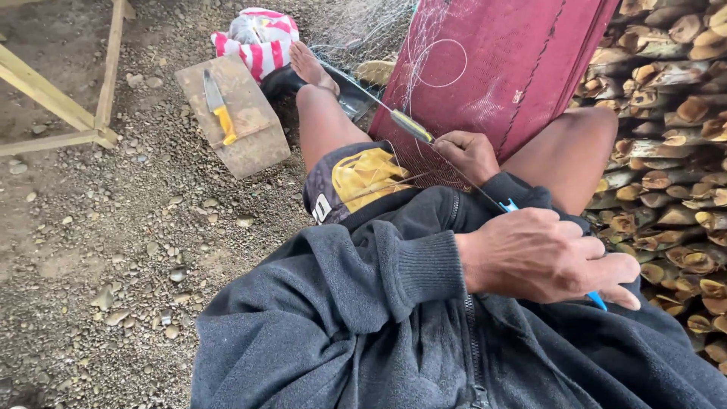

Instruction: The person is weaving or repairing a fishing net using a shuttle and a gauge to create consistent mesh sizes.

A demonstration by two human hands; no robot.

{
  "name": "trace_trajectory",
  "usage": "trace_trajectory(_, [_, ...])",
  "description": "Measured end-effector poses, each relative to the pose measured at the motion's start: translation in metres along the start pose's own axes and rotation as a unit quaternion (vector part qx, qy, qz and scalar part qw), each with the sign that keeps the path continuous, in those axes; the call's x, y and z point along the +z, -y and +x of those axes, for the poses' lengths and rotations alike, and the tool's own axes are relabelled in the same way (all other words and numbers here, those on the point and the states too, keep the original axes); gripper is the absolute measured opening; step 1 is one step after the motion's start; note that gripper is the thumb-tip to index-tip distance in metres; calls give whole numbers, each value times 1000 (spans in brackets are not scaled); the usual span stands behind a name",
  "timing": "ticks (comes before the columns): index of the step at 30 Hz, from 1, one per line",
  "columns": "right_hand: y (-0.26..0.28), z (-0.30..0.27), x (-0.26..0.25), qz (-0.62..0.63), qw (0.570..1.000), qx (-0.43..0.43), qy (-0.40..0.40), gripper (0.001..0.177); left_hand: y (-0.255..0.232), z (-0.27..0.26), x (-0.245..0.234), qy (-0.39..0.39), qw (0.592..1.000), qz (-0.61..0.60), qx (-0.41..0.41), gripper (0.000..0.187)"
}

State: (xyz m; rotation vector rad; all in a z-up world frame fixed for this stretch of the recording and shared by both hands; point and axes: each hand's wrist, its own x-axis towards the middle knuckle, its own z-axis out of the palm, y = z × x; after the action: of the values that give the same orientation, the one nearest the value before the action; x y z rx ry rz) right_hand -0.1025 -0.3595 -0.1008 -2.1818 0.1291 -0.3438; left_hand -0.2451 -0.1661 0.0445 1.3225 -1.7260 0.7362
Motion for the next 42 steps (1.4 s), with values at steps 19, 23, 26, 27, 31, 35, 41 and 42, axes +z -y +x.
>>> trace_trajectory(19, [27, 3, 16, -171, 981, -76, -51, 17, 10, 27, 71, -6, 978, 185, -100, 46])
trace_trajectory(23, [60, -7, 10, -157, 978, -135, -10, 31, 19, 43, 111, 104, 979, 102, -141, 27])
trace_trajectory(26, [56, -2, 10, -175, 977, -122, -24, 36, 23, 42, 108, 225, 963, 52, -139, 32])
trace_trajectory(27, [51, 3, 11, -177, 978, -97, -50, 41, 25, 39, 103, 293, 946, 30, -133, 58])
trace_trajectory(31, [41, 5, 5, 58, 993, -12, -107, 66, 135, 36, -8, 149, 987, -36, 52, 36])
trace_trajectory(35, [60, -4, 2, 185, 975, 7, -122, 41, 262, -99, -50, 67, 983, 75, -153, 25])
trace_trajectory(41, [82, -13, -10, 272, 951, 95, -114, 57, 254, -198, 0, 61, 929, -87, -354, 31])
trace_trajectory(42, [82, -13, -11, 296, 944, 87, -120, 57, 241, -190, 5, 50, 933, -106, -340, 29])
